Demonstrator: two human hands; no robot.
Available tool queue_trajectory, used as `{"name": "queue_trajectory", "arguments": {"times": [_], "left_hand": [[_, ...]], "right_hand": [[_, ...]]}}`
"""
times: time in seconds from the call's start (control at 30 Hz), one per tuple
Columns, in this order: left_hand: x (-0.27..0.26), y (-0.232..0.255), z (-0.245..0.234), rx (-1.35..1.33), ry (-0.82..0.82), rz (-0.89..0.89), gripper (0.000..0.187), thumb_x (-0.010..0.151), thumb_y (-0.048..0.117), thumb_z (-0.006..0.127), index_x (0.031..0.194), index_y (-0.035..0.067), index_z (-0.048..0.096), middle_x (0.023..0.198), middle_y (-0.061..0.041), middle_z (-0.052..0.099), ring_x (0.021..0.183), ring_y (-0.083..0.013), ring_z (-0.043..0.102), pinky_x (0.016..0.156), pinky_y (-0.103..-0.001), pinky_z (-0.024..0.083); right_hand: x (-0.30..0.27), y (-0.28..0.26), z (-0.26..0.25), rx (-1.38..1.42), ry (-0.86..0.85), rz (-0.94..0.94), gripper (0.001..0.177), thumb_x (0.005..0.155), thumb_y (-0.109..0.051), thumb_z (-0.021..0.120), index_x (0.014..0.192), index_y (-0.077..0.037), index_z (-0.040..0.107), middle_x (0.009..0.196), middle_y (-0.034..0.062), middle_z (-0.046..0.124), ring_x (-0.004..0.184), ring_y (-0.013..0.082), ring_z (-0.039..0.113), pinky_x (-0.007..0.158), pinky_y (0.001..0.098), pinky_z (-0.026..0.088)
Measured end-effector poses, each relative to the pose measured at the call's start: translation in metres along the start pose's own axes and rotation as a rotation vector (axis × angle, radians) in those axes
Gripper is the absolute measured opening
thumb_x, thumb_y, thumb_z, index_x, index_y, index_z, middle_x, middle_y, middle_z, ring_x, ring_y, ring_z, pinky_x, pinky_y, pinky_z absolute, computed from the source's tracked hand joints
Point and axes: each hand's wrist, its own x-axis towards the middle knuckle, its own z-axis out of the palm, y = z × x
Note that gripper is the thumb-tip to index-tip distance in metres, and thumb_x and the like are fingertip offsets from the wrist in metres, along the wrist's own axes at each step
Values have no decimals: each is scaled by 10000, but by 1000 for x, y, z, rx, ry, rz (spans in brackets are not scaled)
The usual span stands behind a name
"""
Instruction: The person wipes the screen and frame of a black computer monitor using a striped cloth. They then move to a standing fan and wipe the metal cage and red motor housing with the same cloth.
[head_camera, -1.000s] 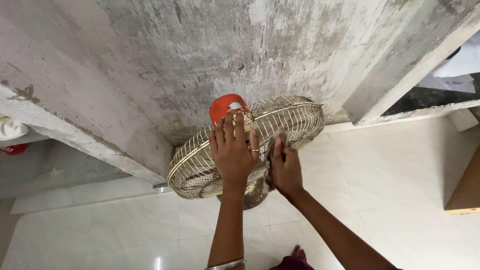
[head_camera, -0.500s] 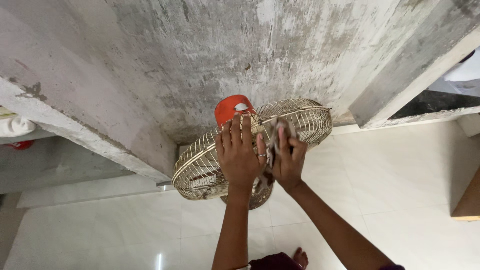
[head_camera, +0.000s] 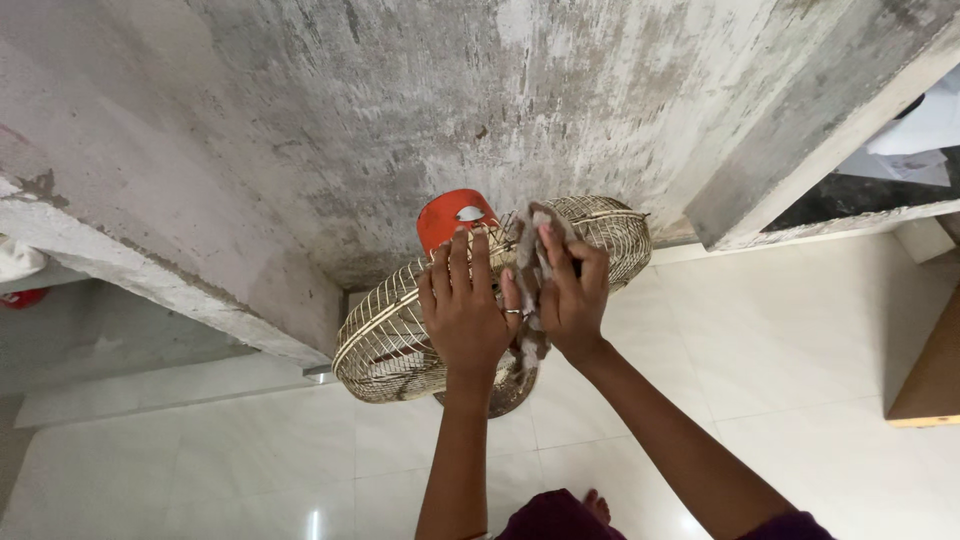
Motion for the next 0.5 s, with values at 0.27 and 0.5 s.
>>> {"name": "queue_trajectory", "arguments": {"times": [0.27,0.5], "left_hand": [[-1,-1,1,23,9,6,434,987,315,565,1328,59,645,1365,-138,636,1241,-329,607,1054,-492,470],[0,-1,0,7,-5,5,427,993,307,563,1330,57,639,1360,-138,637,1247,-336,603,1058,-496,465]], "right_hand": [[-95,17,2,-61,-182,-69,667,972,-135,616,1586,-64,366,1176,154,490,1025,304,503,829,397,480],[-10,0,-10,-17,-27,35,552,983,-12,521,1526,-109,531,1225,118,491,1132,279,479,999,398,452]]}}
